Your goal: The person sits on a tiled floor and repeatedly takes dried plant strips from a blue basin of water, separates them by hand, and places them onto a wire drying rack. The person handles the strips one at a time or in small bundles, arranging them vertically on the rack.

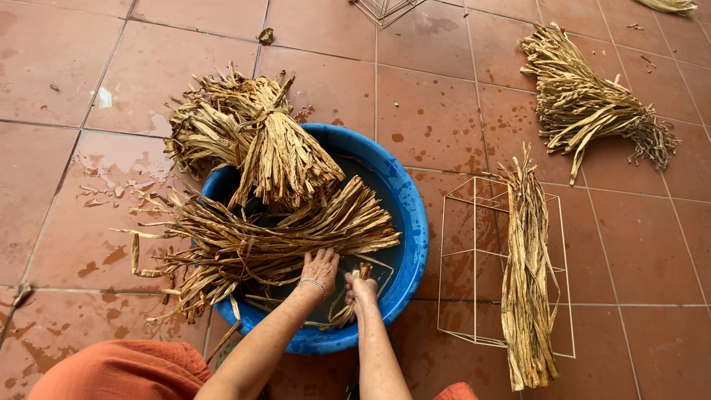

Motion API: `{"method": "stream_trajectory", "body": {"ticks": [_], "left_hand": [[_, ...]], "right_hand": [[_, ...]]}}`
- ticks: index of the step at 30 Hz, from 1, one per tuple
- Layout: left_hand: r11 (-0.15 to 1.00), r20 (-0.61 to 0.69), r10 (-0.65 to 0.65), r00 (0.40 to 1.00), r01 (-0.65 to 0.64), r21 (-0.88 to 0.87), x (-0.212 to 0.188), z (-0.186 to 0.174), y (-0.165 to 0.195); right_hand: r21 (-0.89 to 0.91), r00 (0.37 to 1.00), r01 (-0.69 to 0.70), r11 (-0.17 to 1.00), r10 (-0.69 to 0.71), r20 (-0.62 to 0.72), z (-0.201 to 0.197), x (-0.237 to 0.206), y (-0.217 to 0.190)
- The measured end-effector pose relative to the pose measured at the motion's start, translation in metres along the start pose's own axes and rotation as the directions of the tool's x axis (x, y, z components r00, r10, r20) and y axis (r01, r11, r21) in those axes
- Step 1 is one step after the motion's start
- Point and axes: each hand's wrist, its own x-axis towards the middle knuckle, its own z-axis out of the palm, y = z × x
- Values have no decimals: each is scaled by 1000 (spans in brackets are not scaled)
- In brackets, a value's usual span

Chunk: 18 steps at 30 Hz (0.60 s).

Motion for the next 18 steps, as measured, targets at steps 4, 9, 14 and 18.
{"method": "stream_trajectory", "body": {"ticks": [4, 9, 14, 18], "left_hand": [[835, -176, -76, 981, -33, -550, -20, 7, -7], [600, -331, -119, 936, -198, -775, -51, 12, -2], [516, -299, -126, 946, -195, -834, -64, 8, 8], [357, -182, -154, 971, -117, -927, -55, -2, 21]], "right_hand": [[182, 996, 54, 982, -65, 56, -12, -3, -13], [354, 973, 32, 935, -110, 202, -15, -34, -35], [341, 915, 307, 889, -374, 151, -11, -78, -59], [253, 914, 375, 892, -402, 62, -5, -109, -77]]}}
